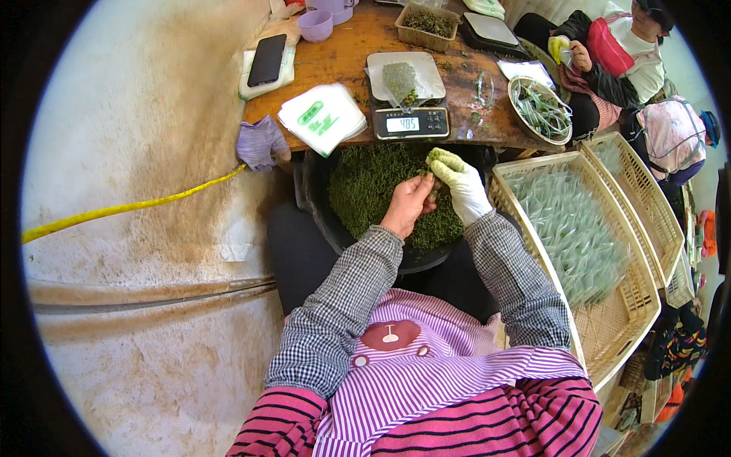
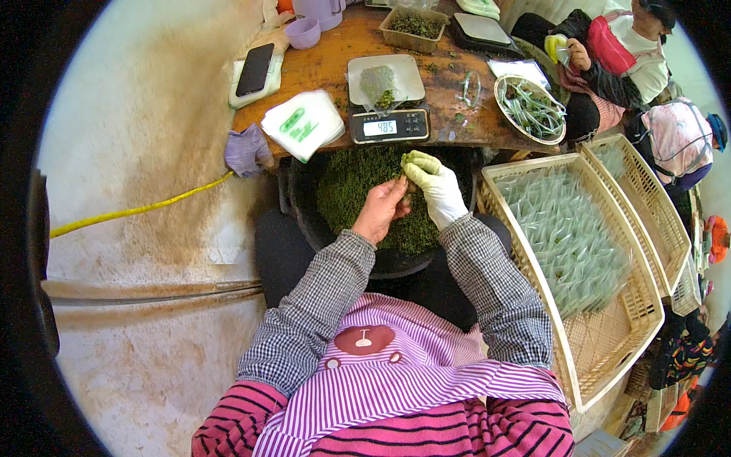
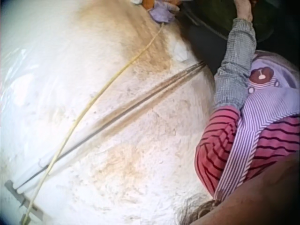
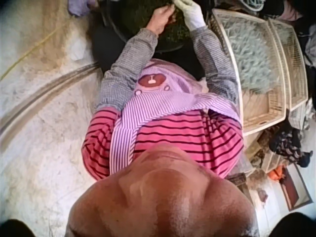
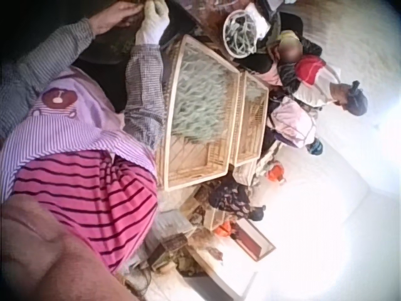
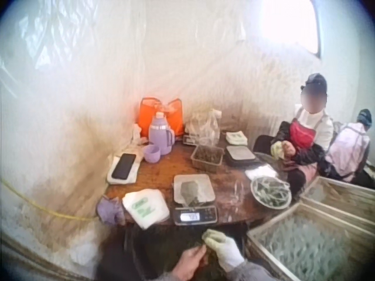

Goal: The person scoops dried green vegetables from a large bowl, weighs them on a digital scale, and places them into small plastic bags. The person then puts the filled bags into a basket.

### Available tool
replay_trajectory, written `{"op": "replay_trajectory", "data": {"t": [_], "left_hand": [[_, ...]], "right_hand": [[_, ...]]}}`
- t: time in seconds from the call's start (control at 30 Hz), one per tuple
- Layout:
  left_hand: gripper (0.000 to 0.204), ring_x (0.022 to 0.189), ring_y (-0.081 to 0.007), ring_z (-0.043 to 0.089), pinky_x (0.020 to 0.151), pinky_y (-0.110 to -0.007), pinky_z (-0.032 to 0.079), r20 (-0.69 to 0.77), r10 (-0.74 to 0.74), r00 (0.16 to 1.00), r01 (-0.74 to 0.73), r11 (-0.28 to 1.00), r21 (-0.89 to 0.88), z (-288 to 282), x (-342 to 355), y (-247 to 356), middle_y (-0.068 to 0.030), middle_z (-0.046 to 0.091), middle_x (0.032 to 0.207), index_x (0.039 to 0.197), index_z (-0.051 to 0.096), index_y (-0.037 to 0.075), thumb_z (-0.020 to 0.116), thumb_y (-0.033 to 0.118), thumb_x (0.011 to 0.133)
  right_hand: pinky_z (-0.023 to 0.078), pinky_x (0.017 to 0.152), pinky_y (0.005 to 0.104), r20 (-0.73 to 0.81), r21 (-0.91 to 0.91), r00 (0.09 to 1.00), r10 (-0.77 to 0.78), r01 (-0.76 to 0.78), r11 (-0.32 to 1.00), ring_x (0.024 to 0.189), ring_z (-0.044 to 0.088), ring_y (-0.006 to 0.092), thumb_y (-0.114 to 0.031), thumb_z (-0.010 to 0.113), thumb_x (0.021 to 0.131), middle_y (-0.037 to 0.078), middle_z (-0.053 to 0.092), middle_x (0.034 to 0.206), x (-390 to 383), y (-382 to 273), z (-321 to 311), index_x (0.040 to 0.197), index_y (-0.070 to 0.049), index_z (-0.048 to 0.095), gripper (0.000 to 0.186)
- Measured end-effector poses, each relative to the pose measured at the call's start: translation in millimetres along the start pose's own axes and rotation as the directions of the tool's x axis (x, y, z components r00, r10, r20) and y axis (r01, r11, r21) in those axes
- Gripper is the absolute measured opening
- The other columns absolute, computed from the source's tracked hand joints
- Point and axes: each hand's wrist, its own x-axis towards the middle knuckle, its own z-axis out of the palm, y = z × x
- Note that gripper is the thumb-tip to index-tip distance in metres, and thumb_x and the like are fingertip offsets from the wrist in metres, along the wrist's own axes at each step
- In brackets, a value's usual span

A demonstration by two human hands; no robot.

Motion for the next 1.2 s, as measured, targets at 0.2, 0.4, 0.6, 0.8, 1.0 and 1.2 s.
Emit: {"op": "replay_trajectory", "data": {"t": [0.2,0.4,0.6,0.8,1.0,1.2], "left_hand": [[0.026,0.077,-0.0105,0.061,0.066,-0.023,0.051,-0.138,0.095,0.986,-0.052,0.956,0.289,-20,-6,8,-0.0011,0.058,0.086,0.096,0.057,0.005,0.046,0.028,0.099],[0.024,0.079,-0.013,0.065,0.065,-0.025,0.051,-0.16,0.138,0.977,-0.09,0.957,0.276,-19,0,24,-0.0052,0.062,0.09,0.096,0.056,0.002,0.043,0.022,0.1],[0.027,0.066,-0.012,0.063,0.058,-0.024,0.049,-0.138,0.09,0.986,-0.048,0.958,0.282,-22,-10,4,-0.0047,0.063,0.078,0.091,0.055,0.003,0.042,0.025,0.1],[0.032,0.054,-0.009,0.053,0.049,-0.024,0.043,-0.157,0.099,0.983,-0.058,0.967,0.25,-27,-18,-2,-0.002,0.058,0.067,0.085,0.055,0.004,0.042,0.028,0.101],[0.033,0.053,-0.0082,0.051,0.049,-0.023,0.043,-0.14,0.215,0.967,-0.173,0.949,0.264,-25,-22,10,-0.0014,0.055,0.065,0.084,0.055,0.003,0.04,0.028,0.101],[0.037,0.055,-0.0079,0.052,0.049,-0.023,0.044,-0.041,0.224,0.974,-0.188,0.894,0.407,-28,-27,-4,-0.0008,0.055,0.067,0.088,0.056,0.002,0.039,0.031,0.102]], "right_hand": [[0.04,0.095,0.0391,0.111,-0.863,0.785,-0.61,0.38,0.333,0.111,0.051,0.0288,-0.019,0.074,0.073,0.009,0.062,0.109,17,-32,8,0.089,-0.003,0.07,0.022],[0.026,0.103,0.0529,0.417,-0.901,0.524,-0.743,0.343,-0.264,0.123,0.041,0.0302,-0.022,0.071,0.069,0.004,0.057,0.12,61,-45,61,0.077,-0.013,0.069,0.012],[0.022,0.106,0.0584,0.427,-0.901,0.598,-0.678,0.212,-0.38,0.13,0.036,0.0312,-0.02,0.064,0.078,0.008,0.049,0.134,126,-34,83,0.101,-0.01,0.065,0.026],[0.029,0.101,0.0599,0.304,-0.953,0.762,-0.572,0.248,-0.175,0.129,0.034,0.0397,-0.016,0.062,0.073,0.018,0.042,0.138,98,-41,84,0.117,-0.014,0.06,0.044],[0.043,0.094,0.0415,0.465,-0.795,0.647,-0.605,0.605,0.037,0.109,0.055,0.0302,-0.001,0.058,0.079,0.016,0.056,0.123,16,-46,52,0.114,-0.007,0.062,0.037],[0.051,0.075,0.0287,0.42,-0.678,0.897,-0.135,0.409,0.61,0.085,0.064,0.0198,-0.006,0.059,0.088,0.011,0.064,0.099,-42,-12,27,0.12,-0.006,0.06,0.032]]}}
